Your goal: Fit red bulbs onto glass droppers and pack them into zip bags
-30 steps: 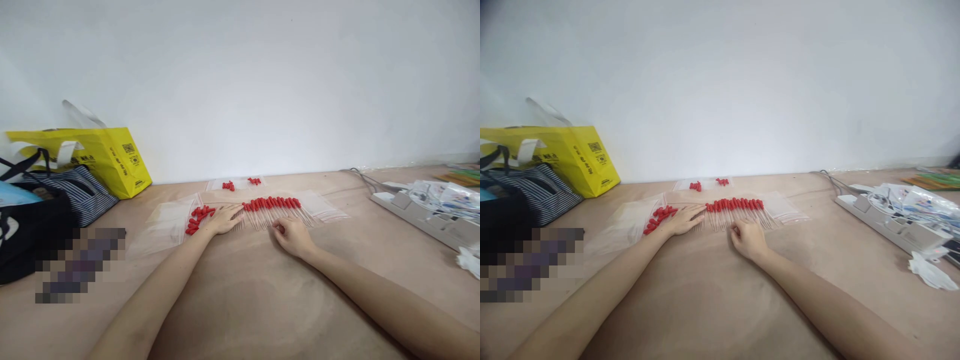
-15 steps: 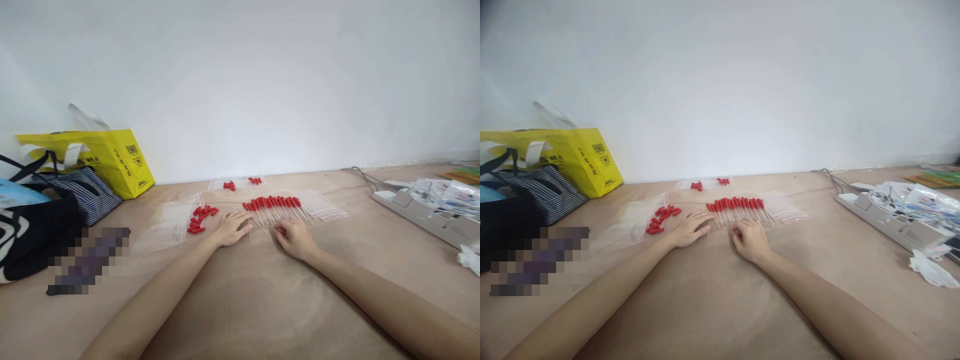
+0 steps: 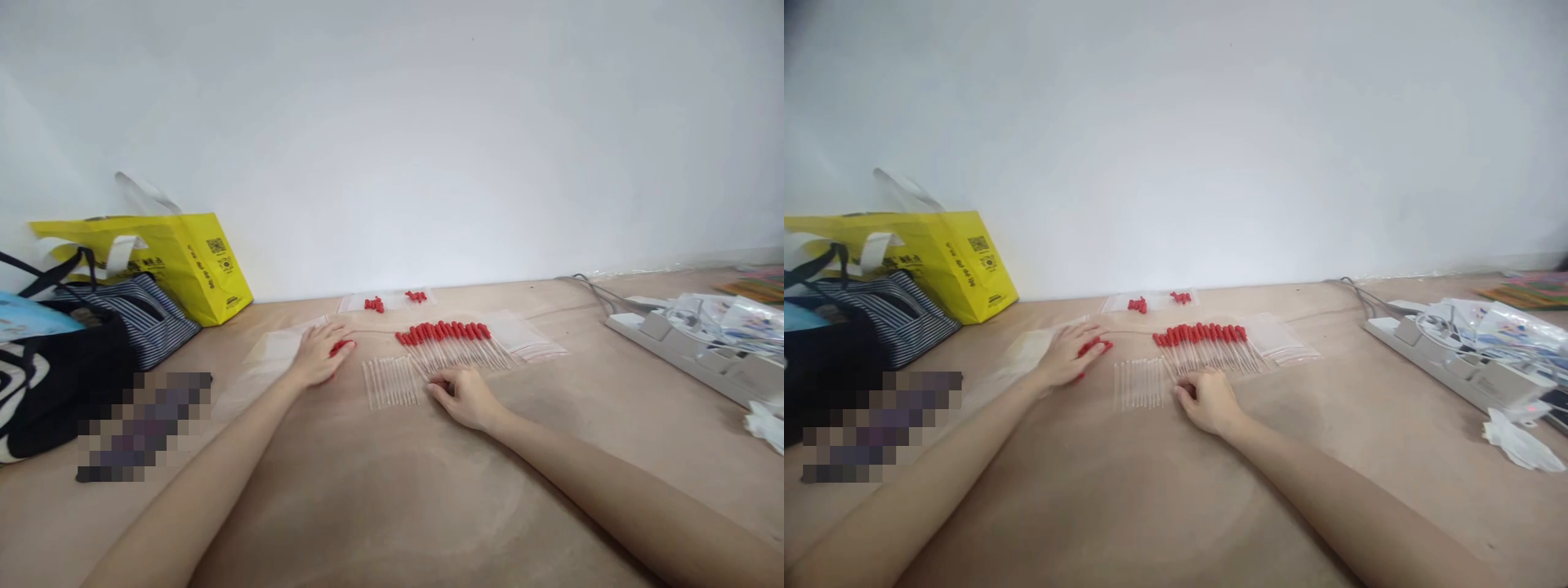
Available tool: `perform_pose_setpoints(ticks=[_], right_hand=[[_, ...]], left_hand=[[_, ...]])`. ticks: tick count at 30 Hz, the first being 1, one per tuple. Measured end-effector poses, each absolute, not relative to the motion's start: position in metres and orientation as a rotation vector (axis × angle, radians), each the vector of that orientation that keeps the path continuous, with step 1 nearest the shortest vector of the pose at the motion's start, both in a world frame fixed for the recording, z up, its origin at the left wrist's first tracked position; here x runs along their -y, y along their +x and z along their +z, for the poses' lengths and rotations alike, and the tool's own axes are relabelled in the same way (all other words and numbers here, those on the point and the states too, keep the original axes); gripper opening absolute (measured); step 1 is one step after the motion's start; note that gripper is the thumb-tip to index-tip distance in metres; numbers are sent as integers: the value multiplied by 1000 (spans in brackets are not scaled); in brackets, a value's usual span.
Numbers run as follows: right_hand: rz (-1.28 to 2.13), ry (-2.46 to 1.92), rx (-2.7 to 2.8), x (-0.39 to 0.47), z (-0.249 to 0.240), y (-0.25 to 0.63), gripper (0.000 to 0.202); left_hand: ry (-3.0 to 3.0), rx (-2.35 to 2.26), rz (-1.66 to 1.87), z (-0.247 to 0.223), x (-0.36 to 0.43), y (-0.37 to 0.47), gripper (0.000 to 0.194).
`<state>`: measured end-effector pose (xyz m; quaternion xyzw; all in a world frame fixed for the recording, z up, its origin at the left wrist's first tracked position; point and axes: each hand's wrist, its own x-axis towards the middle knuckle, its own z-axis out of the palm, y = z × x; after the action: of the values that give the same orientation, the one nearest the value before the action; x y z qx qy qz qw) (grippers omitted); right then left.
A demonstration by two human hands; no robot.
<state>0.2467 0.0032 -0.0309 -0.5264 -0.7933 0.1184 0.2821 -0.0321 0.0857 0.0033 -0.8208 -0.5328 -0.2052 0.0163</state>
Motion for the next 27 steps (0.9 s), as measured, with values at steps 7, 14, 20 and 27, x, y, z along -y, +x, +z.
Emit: perform_pose_setpoints(ticks=[7, 14, 20, 27], right_hand=[[414, -1408, 2052, -4, -32, 247, 19], [441, -1407, 2048, -3, -30, 247, 19], [423, -1415, 2066, -2, -30, 247, 20], [419, -1416, 2036, -3, -32, 247, 19]], left_hand=[[-2659, 1725, -448, -4, -122, -71, 46], [-2789, 1577, -493, -8, -117, -45, 40], [-2670, 1663, -724, -13, -81, -19, 45], [-2568, 1780, -938, -16, -71, 7, 48]])
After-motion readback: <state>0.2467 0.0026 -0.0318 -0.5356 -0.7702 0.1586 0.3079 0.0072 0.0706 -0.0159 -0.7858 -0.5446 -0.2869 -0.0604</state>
